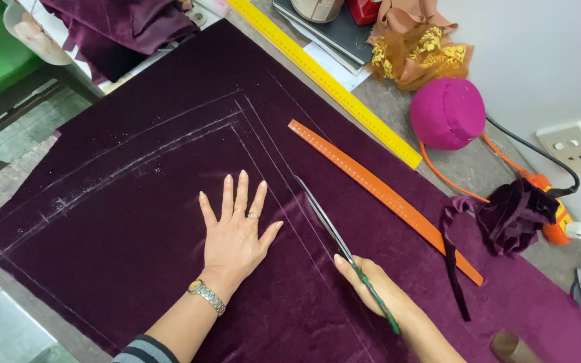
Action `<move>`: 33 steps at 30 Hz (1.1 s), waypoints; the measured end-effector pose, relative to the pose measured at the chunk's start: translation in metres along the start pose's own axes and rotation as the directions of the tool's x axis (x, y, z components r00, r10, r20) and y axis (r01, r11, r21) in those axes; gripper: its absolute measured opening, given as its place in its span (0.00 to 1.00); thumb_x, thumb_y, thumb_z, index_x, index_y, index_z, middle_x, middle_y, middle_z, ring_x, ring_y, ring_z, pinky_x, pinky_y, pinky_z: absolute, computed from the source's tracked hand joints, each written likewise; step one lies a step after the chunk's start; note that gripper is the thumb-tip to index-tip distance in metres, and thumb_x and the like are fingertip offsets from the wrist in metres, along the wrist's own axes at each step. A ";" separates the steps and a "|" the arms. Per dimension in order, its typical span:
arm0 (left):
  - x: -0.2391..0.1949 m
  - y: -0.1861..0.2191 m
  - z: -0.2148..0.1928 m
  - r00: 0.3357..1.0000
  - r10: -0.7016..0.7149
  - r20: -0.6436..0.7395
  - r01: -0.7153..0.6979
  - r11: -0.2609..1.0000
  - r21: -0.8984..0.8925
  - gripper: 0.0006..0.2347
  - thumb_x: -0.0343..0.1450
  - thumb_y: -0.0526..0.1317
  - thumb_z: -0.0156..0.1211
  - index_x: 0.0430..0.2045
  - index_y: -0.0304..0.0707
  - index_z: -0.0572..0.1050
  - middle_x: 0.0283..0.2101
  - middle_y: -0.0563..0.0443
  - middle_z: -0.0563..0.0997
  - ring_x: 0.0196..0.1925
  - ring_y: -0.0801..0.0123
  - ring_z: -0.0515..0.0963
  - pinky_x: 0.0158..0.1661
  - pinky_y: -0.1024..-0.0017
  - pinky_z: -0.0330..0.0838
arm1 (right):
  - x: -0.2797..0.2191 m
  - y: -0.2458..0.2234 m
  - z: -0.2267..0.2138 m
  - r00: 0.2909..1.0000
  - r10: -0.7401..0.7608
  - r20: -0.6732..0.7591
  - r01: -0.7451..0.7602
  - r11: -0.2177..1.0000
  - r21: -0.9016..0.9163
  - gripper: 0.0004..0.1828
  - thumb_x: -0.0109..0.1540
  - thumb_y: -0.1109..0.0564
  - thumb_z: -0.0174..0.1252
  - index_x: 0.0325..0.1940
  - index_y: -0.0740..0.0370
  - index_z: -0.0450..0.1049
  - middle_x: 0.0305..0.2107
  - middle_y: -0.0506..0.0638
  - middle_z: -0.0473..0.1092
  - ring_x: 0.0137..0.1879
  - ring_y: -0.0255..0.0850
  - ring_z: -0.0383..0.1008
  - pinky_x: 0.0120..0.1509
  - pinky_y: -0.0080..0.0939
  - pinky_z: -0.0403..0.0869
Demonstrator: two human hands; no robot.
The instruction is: Cutting a piece of purple velvet fabric along chalk-marked lines using large fabric shears.
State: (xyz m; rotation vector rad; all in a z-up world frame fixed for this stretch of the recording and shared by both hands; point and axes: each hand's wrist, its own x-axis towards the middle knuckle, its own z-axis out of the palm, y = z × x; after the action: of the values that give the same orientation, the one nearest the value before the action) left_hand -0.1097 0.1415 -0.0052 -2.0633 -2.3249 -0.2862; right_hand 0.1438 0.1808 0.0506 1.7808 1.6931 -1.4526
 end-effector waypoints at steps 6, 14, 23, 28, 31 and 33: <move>0.005 -0.002 -0.006 1.000 -0.002 0.005 0.003 1.000 -0.029 0.30 0.70 0.64 0.34 0.65 0.51 0.55 0.71 0.45 0.52 0.73 0.52 0.46 0.63 0.35 0.38 | -0.005 0.007 -0.002 0.998 -0.031 0.058 0.025 0.994 0.105 0.26 0.65 0.33 0.43 0.22 0.51 0.52 0.14 0.40 0.52 0.21 0.30 0.49 0.24 0.34 0.52; 0.070 -0.043 -0.001 0.990 -0.043 -0.136 0.041 0.999 -0.016 0.29 0.73 0.61 0.36 0.65 0.45 0.60 0.70 0.42 0.58 0.73 0.49 0.50 0.63 0.35 0.40 | -0.013 -0.042 -0.017 0.989 0.037 0.143 -0.057 0.988 0.141 0.24 0.65 0.33 0.41 0.27 0.50 0.51 0.16 0.40 0.49 0.20 0.30 0.48 0.19 0.32 0.51; 0.074 -0.051 0.020 0.998 -0.062 -0.009 0.062 0.998 0.009 0.30 0.71 0.64 0.29 0.67 0.52 0.52 0.72 0.47 0.48 0.74 0.53 0.41 0.64 0.36 0.32 | 0.022 -0.017 -0.006 0.997 -0.068 0.041 0.071 0.994 -0.081 0.24 0.63 0.32 0.37 0.29 0.51 0.63 0.29 0.36 0.61 0.37 0.30 0.59 0.44 0.34 0.64; 0.074 -0.050 0.016 0.998 -0.060 -0.007 0.060 0.998 0.010 0.30 0.72 0.64 0.29 0.67 0.51 0.52 0.72 0.46 0.48 0.74 0.52 0.42 0.64 0.37 0.33 | 0.021 -0.008 -0.005 0.999 -0.052 -0.011 0.052 0.996 0.073 0.26 0.65 0.34 0.47 0.22 0.48 0.50 0.19 0.37 0.49 0.26 0.30 0.48 0.29 0.36 0.52; 0.074 -0.050 0.017 0.998 -0.066 0.008 0.066 0.998 0.001 0.30 0.72 0.64 0.28 0.67 0.52 0.50 0.72 0.46 0.46 0.74 0.53 0.40 0.64 0.37 0.31 | 0.013 -0.017 -0.009 0.995 -0.013 0.101 -0.009 0.978 0.209 0.28 0.64 0.34 0.43 0.20 0.54 0.53 0.07 0.44 0.51 0.11 0.33 0.49 0.12 0.34 0.51; 0.074 -0.050 0.016 0.998 -0.065 0.000 0.065 0.998 -0.006 0.30 0.71 0.64 0.29 0.67 0.51 0.52 0.72 0.46 0.47 0.74 0.52 0.41 0.64 0.36 0.32 | 0.016 -0.021 -0.012 0.992 -0.013 0.123 -0.011 0.981 0.195 0.26 0.65 0.34 0.43 0.24 0.52 0.52 0.10 0.42 0.50 0.14 0.31 0.48 0.14 0.33 0.50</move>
State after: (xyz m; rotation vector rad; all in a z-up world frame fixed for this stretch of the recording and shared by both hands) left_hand -0.1664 0.2114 -0.0167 -1.9925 -2.3980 -0.2946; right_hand 0.1276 0.2044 0.0522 1.7428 1.5367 -1.7442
